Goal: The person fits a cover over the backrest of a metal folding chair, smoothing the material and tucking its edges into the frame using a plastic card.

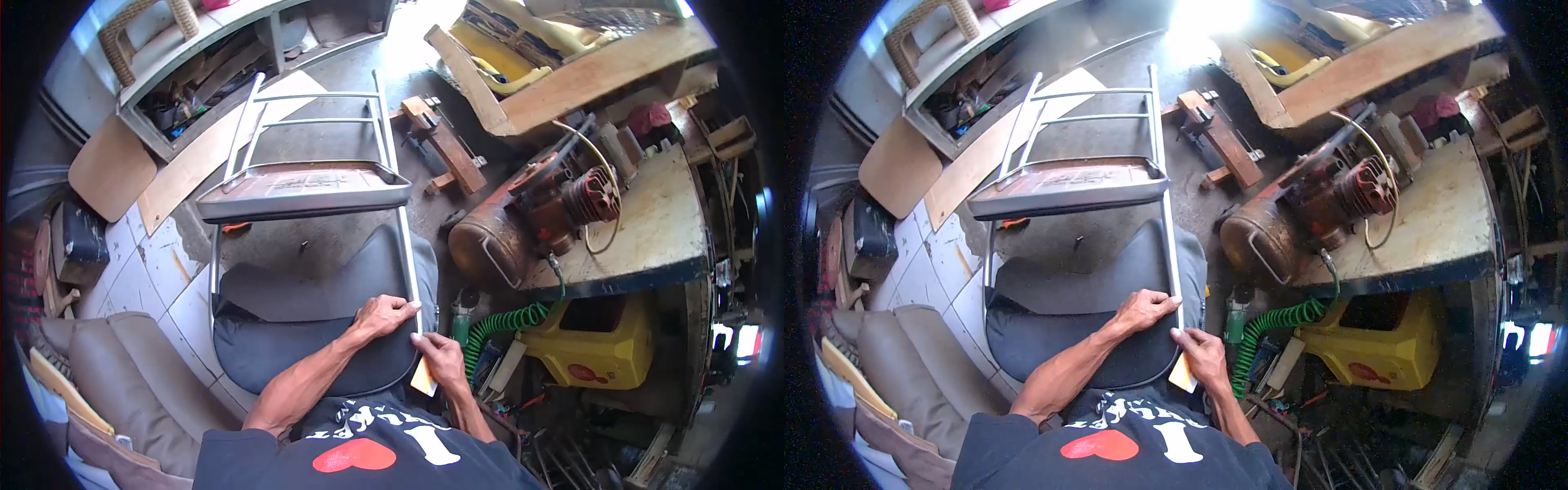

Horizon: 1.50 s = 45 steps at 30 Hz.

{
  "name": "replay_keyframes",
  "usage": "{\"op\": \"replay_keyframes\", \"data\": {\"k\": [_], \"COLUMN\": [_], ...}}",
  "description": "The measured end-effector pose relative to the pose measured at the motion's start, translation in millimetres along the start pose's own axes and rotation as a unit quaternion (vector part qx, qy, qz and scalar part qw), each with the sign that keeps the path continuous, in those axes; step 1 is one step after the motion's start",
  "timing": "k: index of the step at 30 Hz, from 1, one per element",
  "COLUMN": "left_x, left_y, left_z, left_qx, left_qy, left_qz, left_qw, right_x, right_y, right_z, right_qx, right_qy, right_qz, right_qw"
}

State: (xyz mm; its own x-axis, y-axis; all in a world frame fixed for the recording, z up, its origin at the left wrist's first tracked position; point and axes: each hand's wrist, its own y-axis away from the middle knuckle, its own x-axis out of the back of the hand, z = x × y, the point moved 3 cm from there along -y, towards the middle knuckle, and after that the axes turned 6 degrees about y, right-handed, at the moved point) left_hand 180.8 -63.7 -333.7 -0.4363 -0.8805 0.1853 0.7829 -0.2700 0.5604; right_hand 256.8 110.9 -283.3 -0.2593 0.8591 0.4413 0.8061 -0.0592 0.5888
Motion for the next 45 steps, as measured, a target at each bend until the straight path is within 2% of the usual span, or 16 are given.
{"op": "replay_keyframes", "data": {"k": [6,13,15,17,18,20,23,26,27,29,31,34,38,40,44,45], "left_x": [-7.4,-13.8,-15.2,-18.1,-22.8,-26.4,7.9,75.1,94.2,122.1,131.1,136.8,137.2,137.1,137.9,139.6], "left_y": [9.4,21.3,24.6,32.5,36.8,54.8,114.9,185.7,203.3,227.1,233.0,226.2,218.5,214.4,209.6,209.5], "left_z": [2.4,9.5,9.7,12.4,10.6,6.3,8.3,-12.3,-22.2,-42.4,-59.8,-73.8,-80.0,-78.0,-74.2,-73.2], "left_qx": [-0.038,-0.064,-0.065,-0.130,-0.133,-0.250,-0.296,-0.234,-0.167,-0.039,-0.040,-0.043,0.000,0.061,0.115,0.115], "left_qy": [0.004,0.023,0.021,0.008,0.008,-0.030,-0.101,-0.122,-0.165,-0.205,-0.213,-0.232,-0.194,-0.225,-0.217,-0.211], "left_qz": [0.065,0.091,0.093,0.182,0.187,0.247,0.387,0.527,0.585,0.668,0.657,0.634,0.655,0.661,0.646,0.651], "left_qw": [0.997,0.994,0.993,0.975,0.973,0.936,0.867,0.808,0.777,0.714,0.722,0.736,0.730,0.713,0.722,0.720], "right_x": [5.4,25.0,28.8,29.1,28.7,32.7,18.9,-27.9,-49.6,-104.5,-159.3,-225.1,-255.1,-257.4,-263.9,-269.4], "right_y": [-2.0,-10.7,-7.3,-6.4,-6.9,-8.4,-11.5,-16.6,-12.1,-13.4,-16.7,-21.9,-16.5,-18.5,-34.9,-41.9], "right_z": [-6.0,-21.2,-32.9,-40.3,-42.2,-51.5,-80.7,-118.7,-139.2,-160.5,-175.9,-171.1,-149.8,-144.2,-145.7,-144.9], "right_qx": [0.029,0.011,0.038,0.094,0.100,0.164,0.166,0.193,0.272,0.322,0.414,0.457,0.430,0.391,0.369,0.329], "right_qy": [-0.047,0.134,0.180,0.237,0.238,0.165,0.127,0.097,0.151,0.155,0.210,0.175,0.189,0.176,0.142,0.099], "right_qz": [-0.017,-0.056,-0.046,0.018,0.019,0.123,0.083,-0.099,-0.138,-0.245,-0.294,-0.325,-0.264,-0.223,-0.255,-0.302], "right_qw": [0.998,0.989,0.982,0.967,0.966,0.965,0.974,0.971,0.940,0.901,0.835,0.809,0.842,0.875,0.882,0.889]}}
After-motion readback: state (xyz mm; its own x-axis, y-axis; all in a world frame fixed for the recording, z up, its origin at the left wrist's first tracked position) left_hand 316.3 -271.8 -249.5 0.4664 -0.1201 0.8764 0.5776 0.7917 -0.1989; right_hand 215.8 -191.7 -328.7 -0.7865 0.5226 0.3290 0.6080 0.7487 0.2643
